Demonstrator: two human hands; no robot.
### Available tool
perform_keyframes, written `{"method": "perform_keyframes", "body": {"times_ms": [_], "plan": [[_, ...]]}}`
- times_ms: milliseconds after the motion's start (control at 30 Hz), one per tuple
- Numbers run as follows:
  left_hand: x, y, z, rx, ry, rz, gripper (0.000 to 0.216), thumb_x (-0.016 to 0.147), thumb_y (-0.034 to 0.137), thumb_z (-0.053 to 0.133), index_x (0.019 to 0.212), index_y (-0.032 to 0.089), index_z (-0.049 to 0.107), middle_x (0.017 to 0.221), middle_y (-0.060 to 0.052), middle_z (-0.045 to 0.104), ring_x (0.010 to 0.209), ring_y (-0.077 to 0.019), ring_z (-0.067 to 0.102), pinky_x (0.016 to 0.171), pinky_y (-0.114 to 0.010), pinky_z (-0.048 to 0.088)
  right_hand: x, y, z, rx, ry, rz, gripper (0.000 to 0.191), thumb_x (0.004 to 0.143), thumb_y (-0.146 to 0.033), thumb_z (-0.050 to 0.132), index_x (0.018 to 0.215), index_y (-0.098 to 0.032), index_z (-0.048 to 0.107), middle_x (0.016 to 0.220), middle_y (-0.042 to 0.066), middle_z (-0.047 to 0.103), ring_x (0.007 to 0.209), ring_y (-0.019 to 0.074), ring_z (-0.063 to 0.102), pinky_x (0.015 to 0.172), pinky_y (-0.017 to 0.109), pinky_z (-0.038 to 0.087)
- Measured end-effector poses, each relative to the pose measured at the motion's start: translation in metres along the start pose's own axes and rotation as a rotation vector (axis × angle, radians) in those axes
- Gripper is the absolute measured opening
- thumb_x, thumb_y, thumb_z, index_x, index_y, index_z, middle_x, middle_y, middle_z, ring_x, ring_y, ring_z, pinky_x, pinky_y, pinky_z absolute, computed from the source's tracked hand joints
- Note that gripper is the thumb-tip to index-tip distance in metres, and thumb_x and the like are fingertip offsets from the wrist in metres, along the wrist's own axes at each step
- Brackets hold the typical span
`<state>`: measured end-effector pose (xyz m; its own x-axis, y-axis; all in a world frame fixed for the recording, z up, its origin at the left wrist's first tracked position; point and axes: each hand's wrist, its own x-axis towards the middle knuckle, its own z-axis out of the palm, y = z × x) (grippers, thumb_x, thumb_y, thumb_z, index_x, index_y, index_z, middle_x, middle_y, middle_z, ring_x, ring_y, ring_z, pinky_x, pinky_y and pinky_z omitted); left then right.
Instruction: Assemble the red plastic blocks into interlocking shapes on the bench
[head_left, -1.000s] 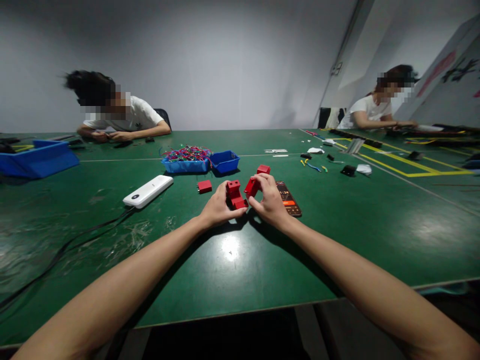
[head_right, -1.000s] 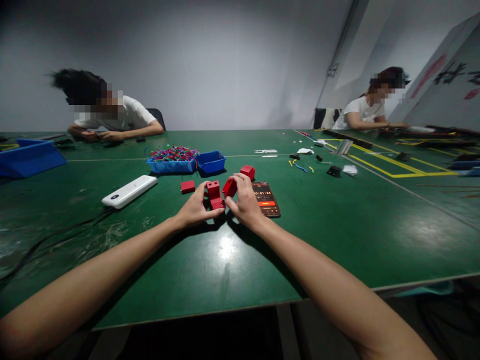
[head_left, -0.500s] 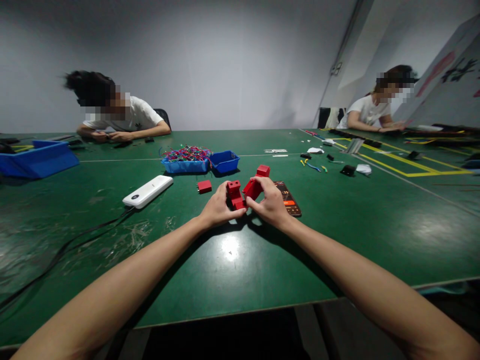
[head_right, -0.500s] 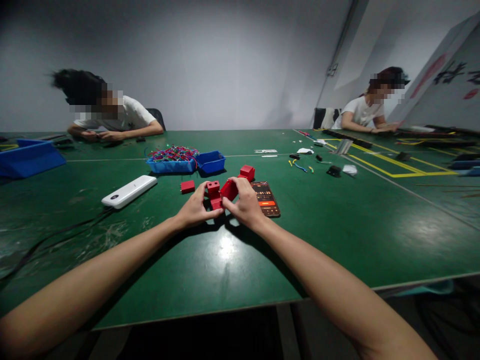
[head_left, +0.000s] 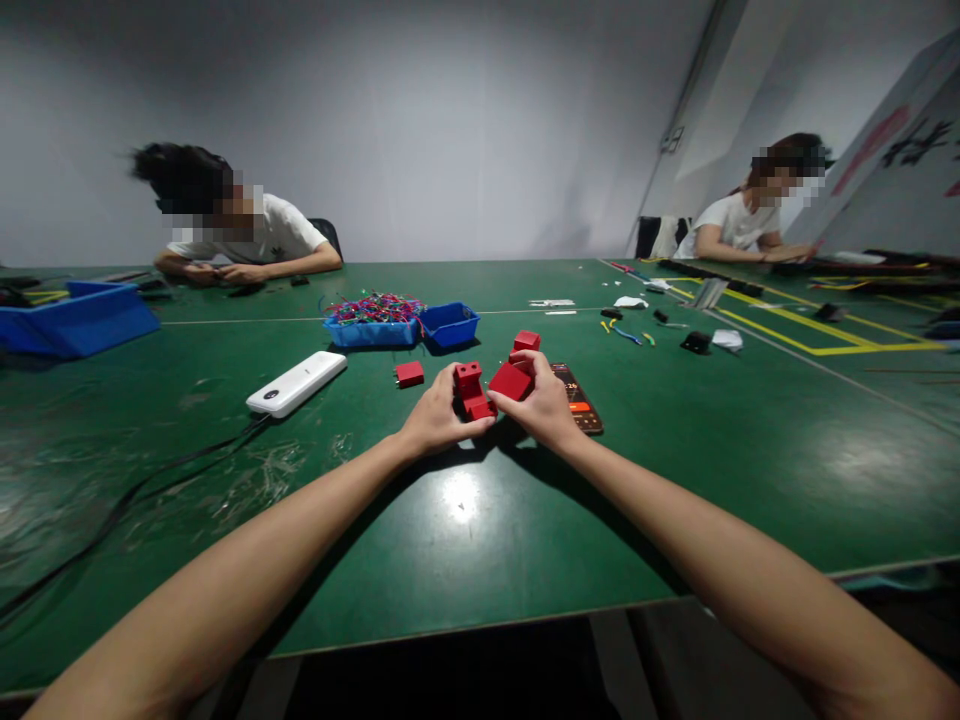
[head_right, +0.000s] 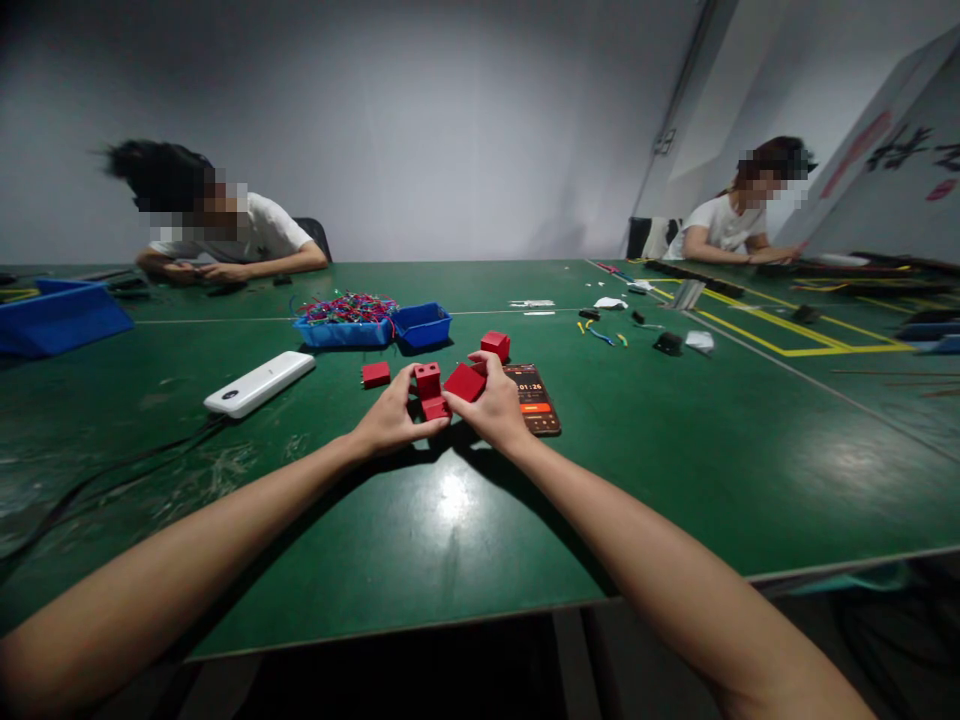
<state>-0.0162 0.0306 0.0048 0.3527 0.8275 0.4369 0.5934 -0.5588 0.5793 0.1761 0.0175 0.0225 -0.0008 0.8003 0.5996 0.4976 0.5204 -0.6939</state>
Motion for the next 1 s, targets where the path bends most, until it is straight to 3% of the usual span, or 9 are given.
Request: {"method": "perform_keyframes", "body": {"times_ms": [333,567,867,1000], "plan": [[0.000,0.001,-0.001,-0.006,0.006,0.029,0.086,0.066,0.054,0.075,0.132,0.015,0.037,0.130,-0.016,0.051,0.120,-0.0318,0.054,0.105,-0.047,0.044,0.003,0.009,0.002,0.146,-0.033,0.061,0.047,0.066,-0.042,0.077,0.101,-0.019,0.056,0.094,0.007,0.068,0.079,0.0223,0.065,0.075,0.036,0.051],[0.000,0.002,-0.002,-0.004,0.001,0.004,0.088,0.065,0.053,0.075,0.134,0.016,0.035,0.132,-0.017,0.050,0.122,-0.0330,0.052,0.104,-0.049,0.043,0.004,0.010,0.002,0.168,-0.042,-0.009,0.022,0.068,-0.035,0.074,0.081,-0.019,0.066,0.080,0.004,0.066,0.074,0.0194,0.061,0.070,0.032,0.049],[-0.001,0.006,-0.002,-0.021,0.006,-0.010,0.082,0.066,0.051,0.074,0.130,0.013,0.040,0.130,-0.018,0.052,0.118,-0.0314,0.055,0.104,-0.046,0.043,0.002,0.010,0.003,0.147,-0.057,-0.064,0.019,0.073,-0.034,0.073,0.087,-0.022,0.076,0.089,0.006,0.066,0.081,0.0192,0.062,0.075,0.032,0.051],[-0.001,0.003,-0.001,-0.021,0.011,0.005,0.086,0.065,0.050,0.075,0.133,0.013,0.038,0.132,-0.018,0.051,0.122,-0.0324,0.052,0.106,-0.048,0.042,0.001,0.009,0.004,0.258,-0.066,0.001,0.022,0.071,-0.030,0.072,0.091,-0.022,0.076,0.095,0.007,0.067,0.084,0.0190,0.064,0.072,0.031,0.054]]}}
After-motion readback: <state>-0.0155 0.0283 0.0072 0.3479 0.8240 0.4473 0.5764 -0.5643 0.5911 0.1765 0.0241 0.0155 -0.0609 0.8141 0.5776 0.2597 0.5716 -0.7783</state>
